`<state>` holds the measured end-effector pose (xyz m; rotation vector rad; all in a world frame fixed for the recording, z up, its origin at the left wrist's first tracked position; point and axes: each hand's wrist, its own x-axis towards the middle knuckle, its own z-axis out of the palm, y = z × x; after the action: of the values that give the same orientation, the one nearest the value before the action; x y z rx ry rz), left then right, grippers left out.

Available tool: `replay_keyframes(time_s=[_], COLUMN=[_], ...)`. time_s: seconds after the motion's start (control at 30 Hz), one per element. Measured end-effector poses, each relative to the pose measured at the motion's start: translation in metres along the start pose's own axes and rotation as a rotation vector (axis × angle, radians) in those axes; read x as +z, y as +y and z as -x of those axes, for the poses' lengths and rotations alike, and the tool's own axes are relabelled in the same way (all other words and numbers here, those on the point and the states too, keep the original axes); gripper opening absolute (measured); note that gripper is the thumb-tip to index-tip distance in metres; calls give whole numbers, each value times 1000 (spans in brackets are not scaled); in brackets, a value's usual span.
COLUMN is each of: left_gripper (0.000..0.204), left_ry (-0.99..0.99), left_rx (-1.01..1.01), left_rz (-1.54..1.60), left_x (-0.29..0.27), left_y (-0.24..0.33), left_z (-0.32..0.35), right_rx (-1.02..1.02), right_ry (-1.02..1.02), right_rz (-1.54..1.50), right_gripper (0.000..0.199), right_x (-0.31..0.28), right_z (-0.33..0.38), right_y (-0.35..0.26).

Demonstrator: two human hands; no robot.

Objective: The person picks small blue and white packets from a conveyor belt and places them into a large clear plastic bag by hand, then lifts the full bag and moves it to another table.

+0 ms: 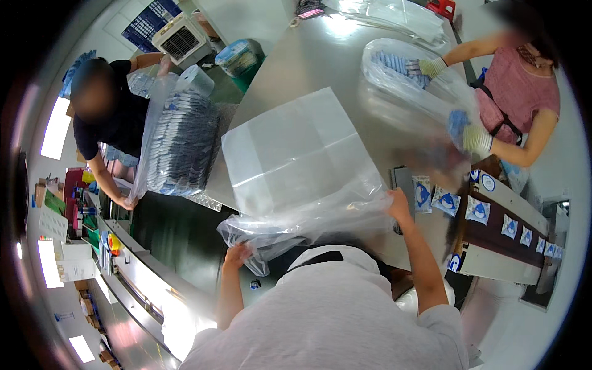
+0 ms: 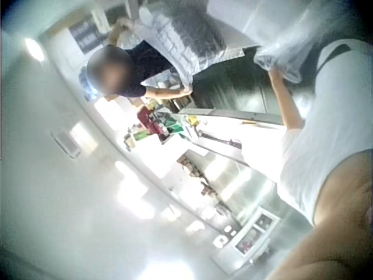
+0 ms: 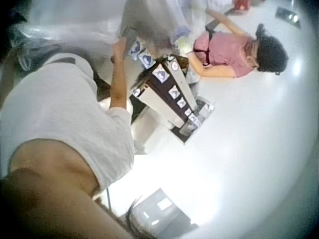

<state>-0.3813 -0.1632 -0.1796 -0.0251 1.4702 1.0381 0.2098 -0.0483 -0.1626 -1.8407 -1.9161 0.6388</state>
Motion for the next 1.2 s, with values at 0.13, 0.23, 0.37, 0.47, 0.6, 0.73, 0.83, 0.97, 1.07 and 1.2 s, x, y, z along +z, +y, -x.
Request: replay_keyframes(time_s=[0.13,0.23,0.37,0.47,0.6,0.73,0.83,0.97,1.07,1.2], left_gripper=[28,21,22,36,36,44,48,29,16,10], left_ry=[18,96,-81,46,860,1034,908,391,297,179], left_rx=[96,21,-13,291,406,535,588,533,494,320], left_rz=[172,270,65,-500,-1843,-987,-823,-232,-293,-27], left_x=[1,-10,28,50,-65,-44,-55,-64,-38,-47], left_y=[-5,-1,16,-2,-6,43,47,35,36,38], left_z=[-21,-21,-2,-7,-32,5,7,-14,-20,-33], right_rx=[315,475,146,-53,71,554,347,249,322,422], right_ry=[393,326,105,112,-449,66,350,347,187,-57], right_rz=[-451,-847,-648,-463,538,423,236,-140,-182,-347], right_gripper=[18,13,15,24,24,23,25,28,32,35], right_x=[33,27,34,52,2,-62,-34,-20,-18,-22], right_z=[-12,-31,-39,-23,-36,-10,4,-4,-5,-26], right_y=[12,-25,-5,16,-103,-1,36,14,10,-36])
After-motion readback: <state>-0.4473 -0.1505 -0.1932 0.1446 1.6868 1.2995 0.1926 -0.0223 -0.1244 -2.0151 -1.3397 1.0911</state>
